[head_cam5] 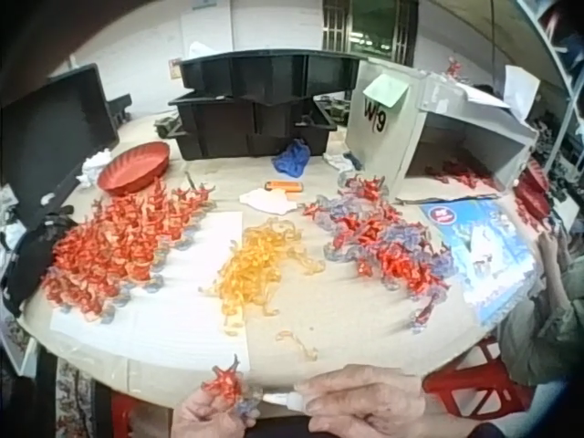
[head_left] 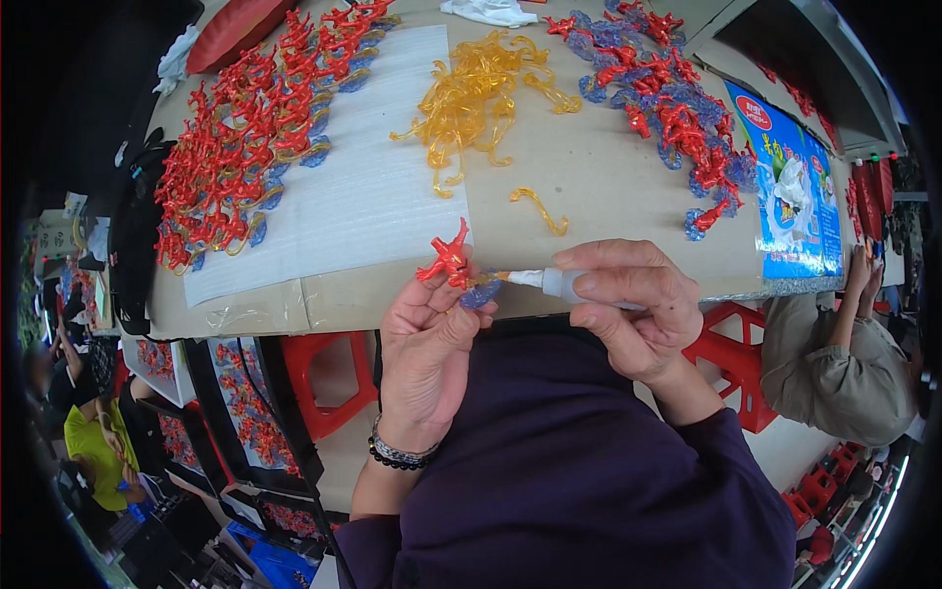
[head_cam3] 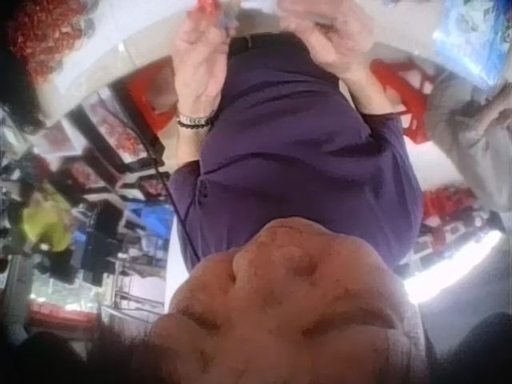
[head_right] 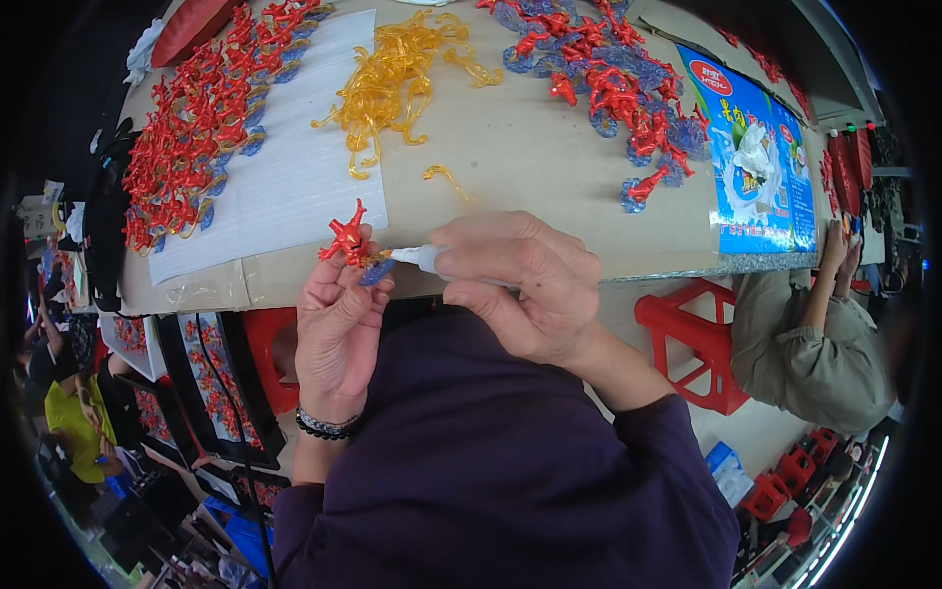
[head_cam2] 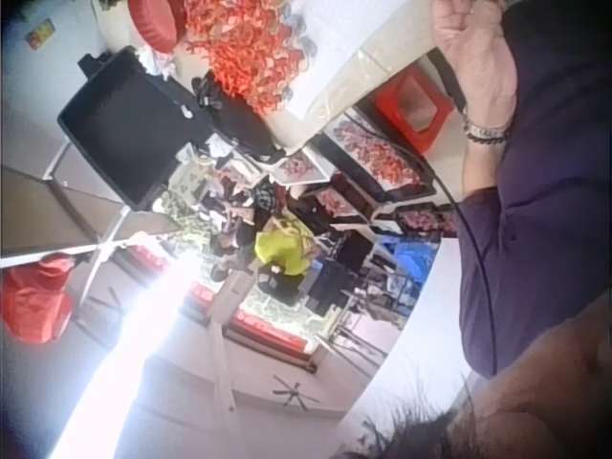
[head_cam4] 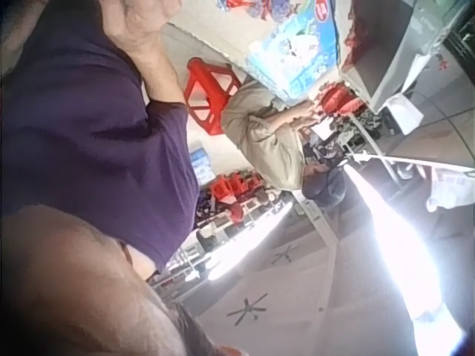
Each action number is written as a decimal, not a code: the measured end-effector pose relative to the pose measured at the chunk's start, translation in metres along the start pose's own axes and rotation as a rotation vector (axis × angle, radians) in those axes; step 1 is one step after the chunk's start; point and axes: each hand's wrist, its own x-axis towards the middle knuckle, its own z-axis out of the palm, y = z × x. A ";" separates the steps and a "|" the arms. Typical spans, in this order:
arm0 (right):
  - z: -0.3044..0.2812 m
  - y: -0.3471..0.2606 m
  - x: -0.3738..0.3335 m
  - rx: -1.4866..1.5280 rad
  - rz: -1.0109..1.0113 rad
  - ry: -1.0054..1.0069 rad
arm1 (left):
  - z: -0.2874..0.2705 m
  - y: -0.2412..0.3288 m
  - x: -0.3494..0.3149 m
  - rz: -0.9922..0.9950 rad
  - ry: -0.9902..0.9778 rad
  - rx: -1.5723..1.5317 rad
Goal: The person applies glue from a bottle onto plastic toy figures and accessories, attaching the pieces onto bases by hand to assemble the figures.
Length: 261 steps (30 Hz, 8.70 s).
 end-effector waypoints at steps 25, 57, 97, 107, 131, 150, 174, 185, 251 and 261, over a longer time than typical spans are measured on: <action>0.007 -0.005 0.001 -0.093 -0.019 -0.084 | -0.001 0.000 0.004 -0.131 -0.086 -0.109; -0.020 0.028 0.022 -0.562 0.178 -0.442 | -0.017 0.002 0.004 -0.132 -0.091 -0.272; -0.051 0.062 0.035 -0.492 0.196 -0.497 | -0.012 -0.003 0.003 -0.157 -0.093 -0.205; -0.048 0.072 0.035 -0.574 0.123 -0.476 | -0.008 -0.007 0.001 0.005 -0.051 0.055; 0.006 0.027 0.017 0.226 0.665 -0.448 | 0.007 -0.001 -0.002 0.103 -0.077 0.220; 0.016 0.019 -0.005 0.103 0.456 -0.214 | 0.002 -0.016 0.004 0.025 -0.067 0.017; 0.024 0.032 -0.017 -0.304 -0.290 -0.026 | 0.014 -0.019 -0.004 0.078 -0.066 0.059; 0.030 0.032 -0.019 -0.277 -0.300 0.020 | 0.018 -0.024 -0.002 0.220 -0.063 0.122; 0.022 0.022 -0.019 -0.326 -0.423 -0.049 | 0.018 0.014 0.005 0.167 -0.151 0.274; 0.021 0.020 -0.020 -0.338 -0.432 -0.040 | 0.018 0.010 0.002 0.165 -0.114 0.269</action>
